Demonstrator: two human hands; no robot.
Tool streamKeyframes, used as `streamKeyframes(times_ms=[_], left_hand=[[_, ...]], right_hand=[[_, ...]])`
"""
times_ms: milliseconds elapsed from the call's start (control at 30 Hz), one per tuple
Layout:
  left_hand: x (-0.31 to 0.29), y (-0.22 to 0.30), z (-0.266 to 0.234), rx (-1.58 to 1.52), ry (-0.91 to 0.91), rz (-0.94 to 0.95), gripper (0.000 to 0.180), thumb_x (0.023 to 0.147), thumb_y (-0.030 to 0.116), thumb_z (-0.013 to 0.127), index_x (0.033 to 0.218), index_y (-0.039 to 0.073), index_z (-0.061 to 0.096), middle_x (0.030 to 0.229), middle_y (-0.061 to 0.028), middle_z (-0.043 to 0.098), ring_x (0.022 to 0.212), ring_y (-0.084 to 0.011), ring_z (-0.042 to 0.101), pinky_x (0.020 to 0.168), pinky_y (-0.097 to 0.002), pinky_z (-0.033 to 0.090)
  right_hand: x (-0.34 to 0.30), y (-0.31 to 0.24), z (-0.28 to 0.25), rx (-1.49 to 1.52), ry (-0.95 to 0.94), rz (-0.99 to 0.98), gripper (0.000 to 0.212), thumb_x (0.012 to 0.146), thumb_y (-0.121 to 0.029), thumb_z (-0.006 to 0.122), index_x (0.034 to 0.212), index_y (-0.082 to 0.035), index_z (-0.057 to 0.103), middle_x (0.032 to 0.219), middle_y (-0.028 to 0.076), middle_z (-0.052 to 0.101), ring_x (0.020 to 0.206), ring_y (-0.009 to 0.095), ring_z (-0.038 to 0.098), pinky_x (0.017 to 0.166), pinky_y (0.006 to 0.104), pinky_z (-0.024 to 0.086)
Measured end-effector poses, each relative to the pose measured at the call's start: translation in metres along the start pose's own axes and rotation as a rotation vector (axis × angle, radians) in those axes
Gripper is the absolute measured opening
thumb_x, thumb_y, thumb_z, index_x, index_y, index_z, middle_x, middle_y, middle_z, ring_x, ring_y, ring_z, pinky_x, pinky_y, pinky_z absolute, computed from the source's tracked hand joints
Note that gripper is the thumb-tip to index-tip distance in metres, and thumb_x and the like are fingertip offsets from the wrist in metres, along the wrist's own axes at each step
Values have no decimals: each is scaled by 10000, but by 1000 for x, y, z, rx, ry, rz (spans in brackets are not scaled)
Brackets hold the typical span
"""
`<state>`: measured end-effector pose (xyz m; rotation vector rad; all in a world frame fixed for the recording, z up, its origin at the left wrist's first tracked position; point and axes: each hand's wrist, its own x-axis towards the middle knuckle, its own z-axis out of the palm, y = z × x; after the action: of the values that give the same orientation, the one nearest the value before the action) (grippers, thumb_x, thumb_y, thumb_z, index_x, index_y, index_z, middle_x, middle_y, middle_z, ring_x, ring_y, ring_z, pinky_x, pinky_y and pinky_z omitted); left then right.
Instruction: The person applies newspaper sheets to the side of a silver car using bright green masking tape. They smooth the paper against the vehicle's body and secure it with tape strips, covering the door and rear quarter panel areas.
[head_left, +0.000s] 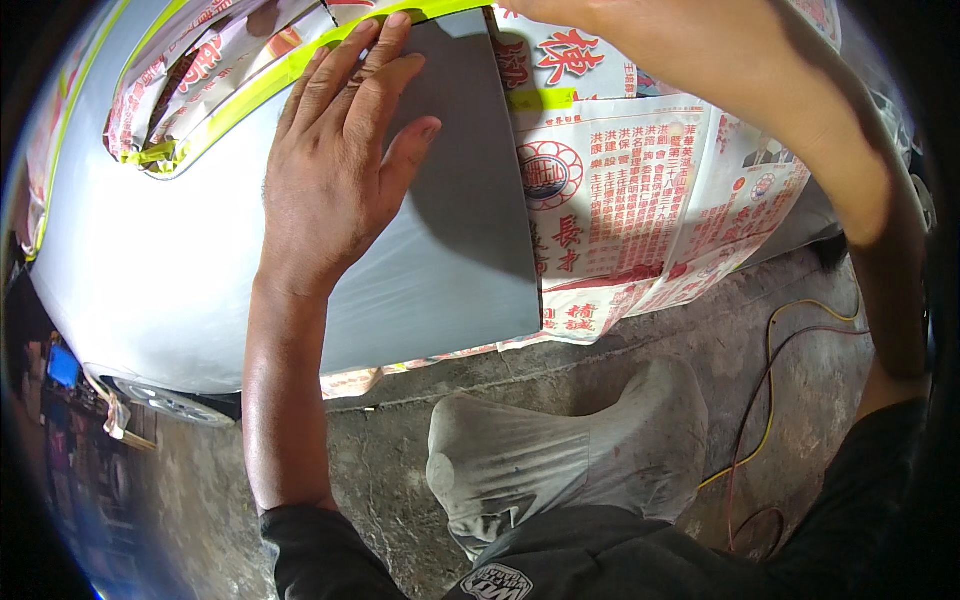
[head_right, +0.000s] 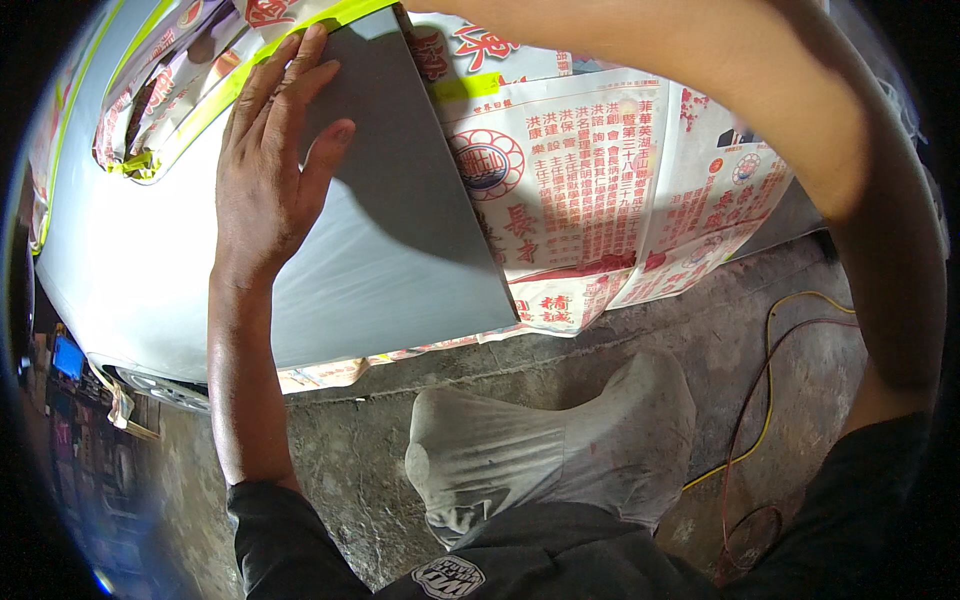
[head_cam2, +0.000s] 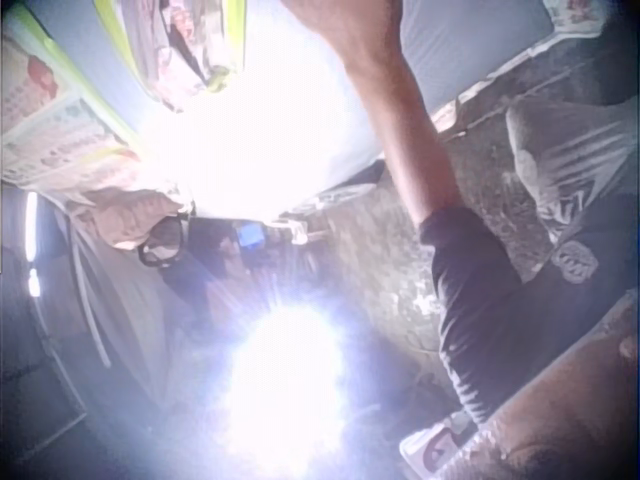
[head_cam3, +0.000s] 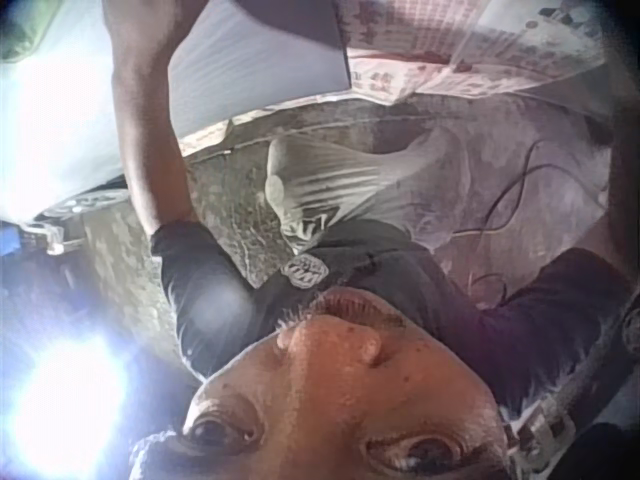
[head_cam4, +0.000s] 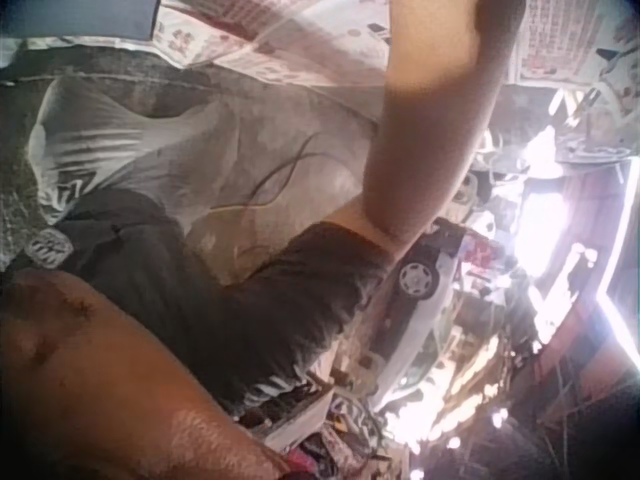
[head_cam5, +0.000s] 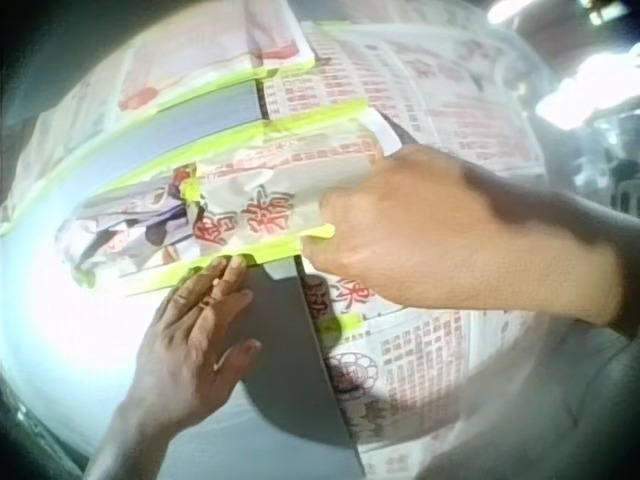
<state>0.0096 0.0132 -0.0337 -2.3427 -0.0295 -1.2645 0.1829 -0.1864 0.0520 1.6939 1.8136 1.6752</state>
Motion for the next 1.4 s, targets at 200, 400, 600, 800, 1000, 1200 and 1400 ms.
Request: streamKeyframes(times_ms=[200, 400, 600, 800, 1000, 1200, 1400], left_hand=[[4, 3, -6, 84, -43, 31, 413, 992, 321, 667, 1351, 120, 625, 1565, 10, 524, 1448, -253, 441, 1188, -447, 373], [15, 9, -4, 60, -41, 99, 431, 972, 333, 695, 1339, 118, 625, 1538, 3, 550, 1419, -254, 461, 1157, -438, 397], [33, 20, 1, 129, -49, 178, 438, 957, 317, 717, 1329, 109, 619, 1397, -11, 645, 1363, -249, 508, 1094, -445, 449], [44, 19, -3, 108, -41, 241, 414, 926, 228, 725, 1299, 97, 603, 1352, -22, 663, 1294, -248, 559, 1031, -438, 489], [45, 21, 3, 129, 67, 265, 340, 887, 146, 666, 1217, 80, 616, 1314, -44, 674, 1249, -250, 589, 978, -426, 517], [48, 22, -1, 133, 54, 250, 288, 916, 117, 596, 1201, 82, 616, 1281, -53, 701, 1222, -264, 614, 969, -434, 524], [48, 18, 4, 122, 78, 267, 254, 926, 114, 579, 1174, 82, 619, 1284, -56, 714, 1217, -259, 622, 969, -437, 527]], right_hand=[[6, -9, -19, -148, -154, -23, 89, 841, -102, 692, 858, -50, 762, 815, 107, 708, 713, 207, 729, 591, 366, 614], [8, -12, -27, -205, -194, -64, 95, 804, -103, 728, 835, -18, 758, 788, 132, 704, 693, 209, 727, 586, 356, 624], [4, 4, -1, 49, -76, -62, 159, 890, -145, 697, 870, 12, 710, 743, 139, 682, 628, 220, 705, 540, 347, 583], [-13, -7, -37, 460, -227, 239, 330, 1038, -223, 571, 847, 42, 620, 651, 148, 620, 536, 233, 629, 506, 402, 530], [-9, -14, -36, 613, -441, 320, 318, 994, -256, 590, 867, 35, 622, 668, 158, 620, 611, 300, 660, 592, 431, 537], [-35, -73, 32, 324, 14, 322, 427, 814, -452, 786, 867, -36, 705, 918, 80, 688, 928, 267, 647, 866, 409, 452], [-43, -76, 49, 295, 112, 239, 284, 863, -302, 750, 904, -28, 692, 839, 98, 679, 871, 290, 650, 854, 409, 463]])
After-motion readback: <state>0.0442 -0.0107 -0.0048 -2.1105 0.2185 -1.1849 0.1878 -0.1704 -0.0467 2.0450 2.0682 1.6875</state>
